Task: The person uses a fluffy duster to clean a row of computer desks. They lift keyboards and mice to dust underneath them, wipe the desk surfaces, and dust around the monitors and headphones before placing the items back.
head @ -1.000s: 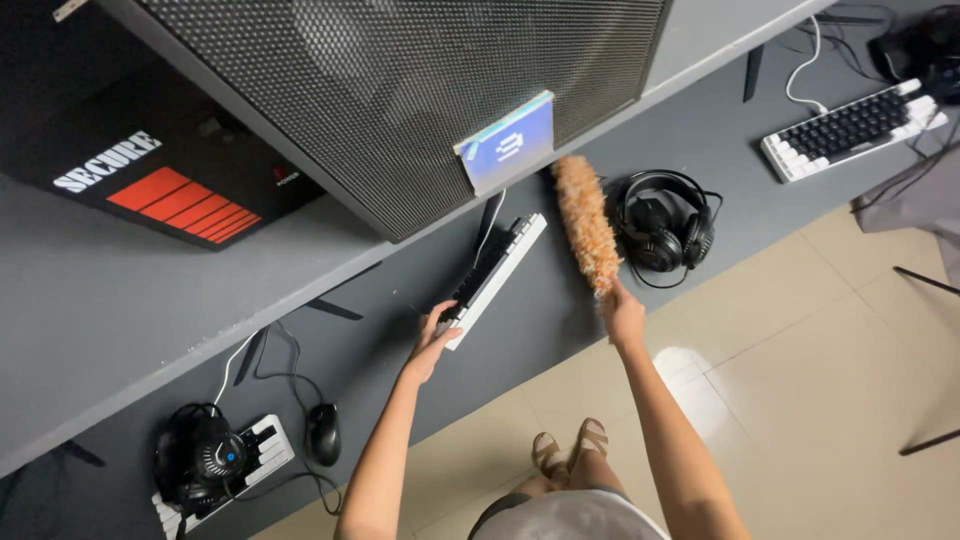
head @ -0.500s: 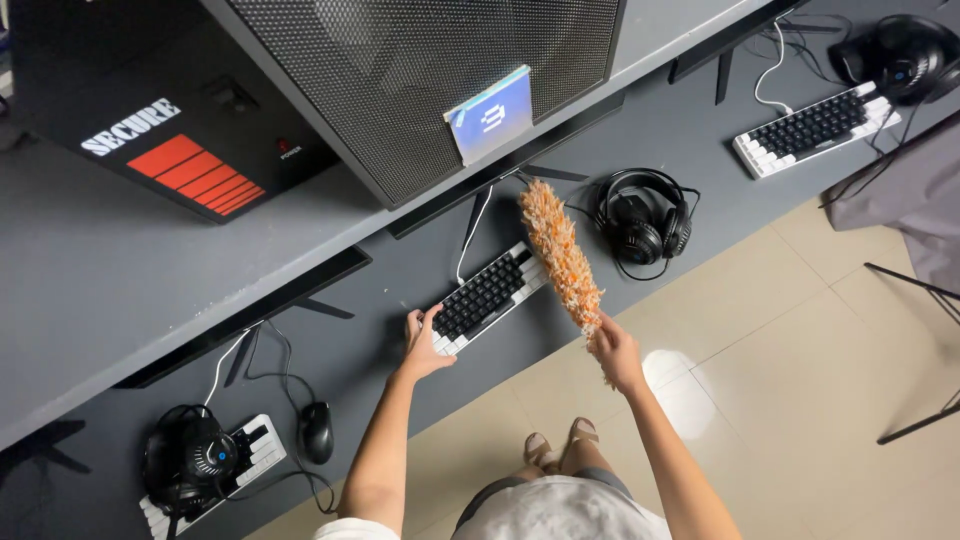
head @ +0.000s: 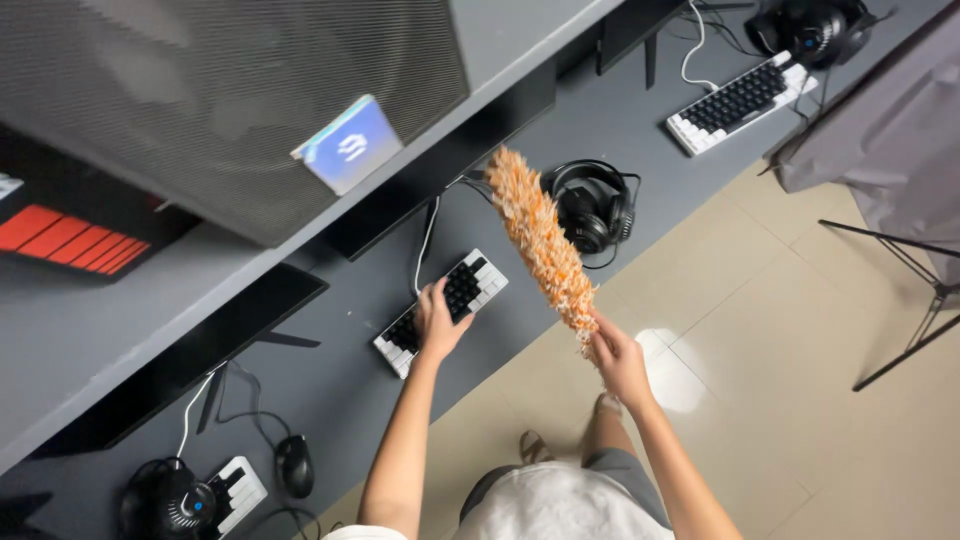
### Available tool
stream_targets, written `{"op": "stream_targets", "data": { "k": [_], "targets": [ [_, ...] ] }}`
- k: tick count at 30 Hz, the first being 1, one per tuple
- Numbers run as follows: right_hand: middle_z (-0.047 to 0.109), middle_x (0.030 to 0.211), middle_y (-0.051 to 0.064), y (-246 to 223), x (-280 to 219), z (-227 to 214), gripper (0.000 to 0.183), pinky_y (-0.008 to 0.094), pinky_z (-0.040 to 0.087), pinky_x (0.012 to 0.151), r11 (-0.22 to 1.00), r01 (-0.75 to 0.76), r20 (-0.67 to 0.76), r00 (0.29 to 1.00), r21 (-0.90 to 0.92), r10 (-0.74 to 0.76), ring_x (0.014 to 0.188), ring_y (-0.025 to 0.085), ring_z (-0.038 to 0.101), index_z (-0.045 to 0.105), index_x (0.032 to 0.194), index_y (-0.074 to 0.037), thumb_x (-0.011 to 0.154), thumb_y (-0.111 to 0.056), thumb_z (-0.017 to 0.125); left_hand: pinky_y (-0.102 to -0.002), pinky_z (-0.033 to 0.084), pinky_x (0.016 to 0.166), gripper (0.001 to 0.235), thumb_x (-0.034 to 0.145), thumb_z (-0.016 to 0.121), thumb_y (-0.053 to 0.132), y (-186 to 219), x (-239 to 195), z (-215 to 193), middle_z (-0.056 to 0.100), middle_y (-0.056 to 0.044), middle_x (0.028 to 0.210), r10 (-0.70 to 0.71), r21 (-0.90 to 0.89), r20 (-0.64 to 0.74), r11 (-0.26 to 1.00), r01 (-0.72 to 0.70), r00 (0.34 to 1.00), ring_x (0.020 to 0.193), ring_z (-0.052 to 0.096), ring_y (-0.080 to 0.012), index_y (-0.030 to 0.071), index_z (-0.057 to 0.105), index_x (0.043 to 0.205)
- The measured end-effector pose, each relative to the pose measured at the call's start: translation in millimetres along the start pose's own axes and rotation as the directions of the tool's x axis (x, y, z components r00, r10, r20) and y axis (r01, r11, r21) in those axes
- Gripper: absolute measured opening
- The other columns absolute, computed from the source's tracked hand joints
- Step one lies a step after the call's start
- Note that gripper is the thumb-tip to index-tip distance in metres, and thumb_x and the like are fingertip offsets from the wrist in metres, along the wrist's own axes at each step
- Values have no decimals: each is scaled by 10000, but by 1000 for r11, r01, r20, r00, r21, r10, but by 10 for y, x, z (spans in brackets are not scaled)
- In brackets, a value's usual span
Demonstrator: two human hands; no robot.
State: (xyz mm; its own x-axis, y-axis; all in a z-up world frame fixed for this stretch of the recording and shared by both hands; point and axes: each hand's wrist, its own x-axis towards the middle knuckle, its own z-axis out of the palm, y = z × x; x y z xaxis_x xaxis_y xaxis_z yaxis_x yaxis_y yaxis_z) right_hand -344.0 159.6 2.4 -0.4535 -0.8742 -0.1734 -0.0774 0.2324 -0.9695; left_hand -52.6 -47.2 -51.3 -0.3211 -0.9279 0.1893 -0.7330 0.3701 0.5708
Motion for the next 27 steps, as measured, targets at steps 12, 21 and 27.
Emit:
{"op": "stream_targets", "data": {
  "k": [12, 21, 27],
  "targets": [
    [718, 1065, 2, -589, 957, -1626, 387, 244, 545, 776, 994, 61, -211, 977, 88, -42, 896, 41, 607, 625, 1406, -84, 1024, -103, 565, -540, 315, 1146, 1166, 765, 914, 300, 1195, 1353, 2640, 287, -326, 1550, -47, -387, 336, 904, 183, 941, 1416, 297, -533, 261, 116, 1615],
    [721, 888, -8, 284, 1310, -2436, 376, 239, 514, 660, 992, -78, -89, 994, -94, 69, 736, 39, 576, 644, 1369, -116, 997, -152, 596, -521, 482, 1020, 1127, 617, 952, 199, 1916, 1405, 2467, 233, -363, 1513, -333, -218, 210, 901, 376, 919, 1260, 488, -540, 301, 257, 1497],
    [546, 700, 4, 189, 1547, -2562, 432, 271, 382, 475, 982, -145, 63, 986, -120, 153, 539, 69, 395, 656, 1413, -170, 988, -151, 585, -493, 494, 985, 888, 645, 971, 171, 1887, 1107, 2489, 510, -237, 1314, -158, -367, -145, 925, 95, 977, 1197, 550, -432, 194, 468, 1376]
  ]
}}
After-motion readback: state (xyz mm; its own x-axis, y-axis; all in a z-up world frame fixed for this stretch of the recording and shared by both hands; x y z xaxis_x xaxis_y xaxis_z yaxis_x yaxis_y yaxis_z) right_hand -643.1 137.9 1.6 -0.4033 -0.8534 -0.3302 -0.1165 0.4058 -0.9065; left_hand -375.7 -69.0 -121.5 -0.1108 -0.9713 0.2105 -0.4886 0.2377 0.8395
